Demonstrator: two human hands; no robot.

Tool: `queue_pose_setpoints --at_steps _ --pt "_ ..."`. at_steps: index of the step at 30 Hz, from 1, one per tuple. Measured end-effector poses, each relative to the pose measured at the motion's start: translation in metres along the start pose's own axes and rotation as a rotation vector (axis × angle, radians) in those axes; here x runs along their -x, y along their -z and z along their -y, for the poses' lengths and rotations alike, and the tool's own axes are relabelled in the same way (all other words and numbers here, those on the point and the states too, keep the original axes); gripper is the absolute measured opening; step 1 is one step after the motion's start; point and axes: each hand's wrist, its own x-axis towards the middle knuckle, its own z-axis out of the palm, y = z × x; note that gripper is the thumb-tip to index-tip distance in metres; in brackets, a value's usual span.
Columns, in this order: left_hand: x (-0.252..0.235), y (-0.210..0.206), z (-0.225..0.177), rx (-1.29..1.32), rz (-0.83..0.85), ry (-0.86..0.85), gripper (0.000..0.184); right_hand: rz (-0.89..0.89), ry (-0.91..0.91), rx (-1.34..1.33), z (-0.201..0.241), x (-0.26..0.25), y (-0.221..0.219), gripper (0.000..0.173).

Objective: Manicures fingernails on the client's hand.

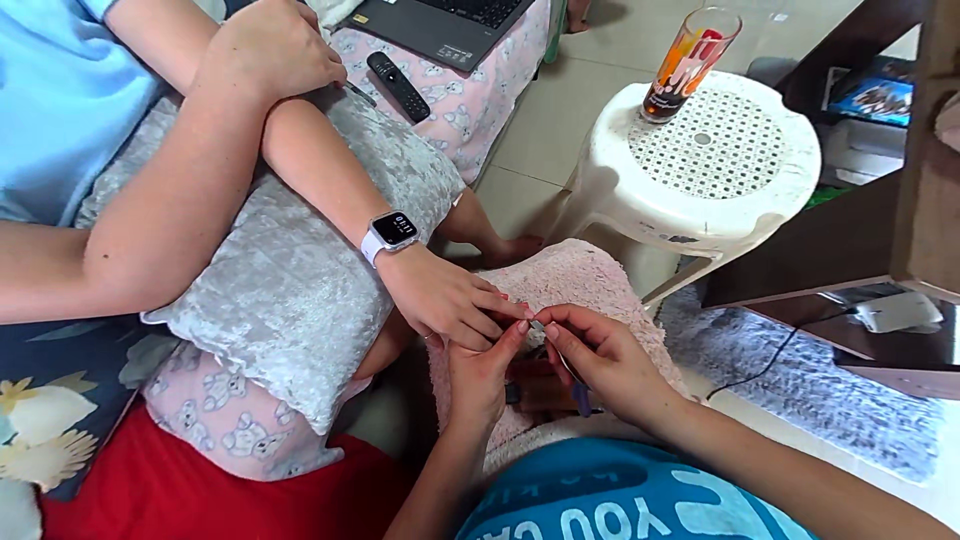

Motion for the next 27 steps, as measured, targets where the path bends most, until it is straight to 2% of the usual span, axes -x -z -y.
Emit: queue_pose_setpoints --at_steps 14,27 --pt "0.001 -0.001 0.000 0.011 -0.005 0.004 0.022 0.002 0.014 -0.090 0.002 0.003 -0.001 0.024" --pt "0.001 -0.001 0.000 0.001 -0.030 0.000 0.022 -0.035 -0.050 -0.170 0.000 0.003 -0.012 0.022"
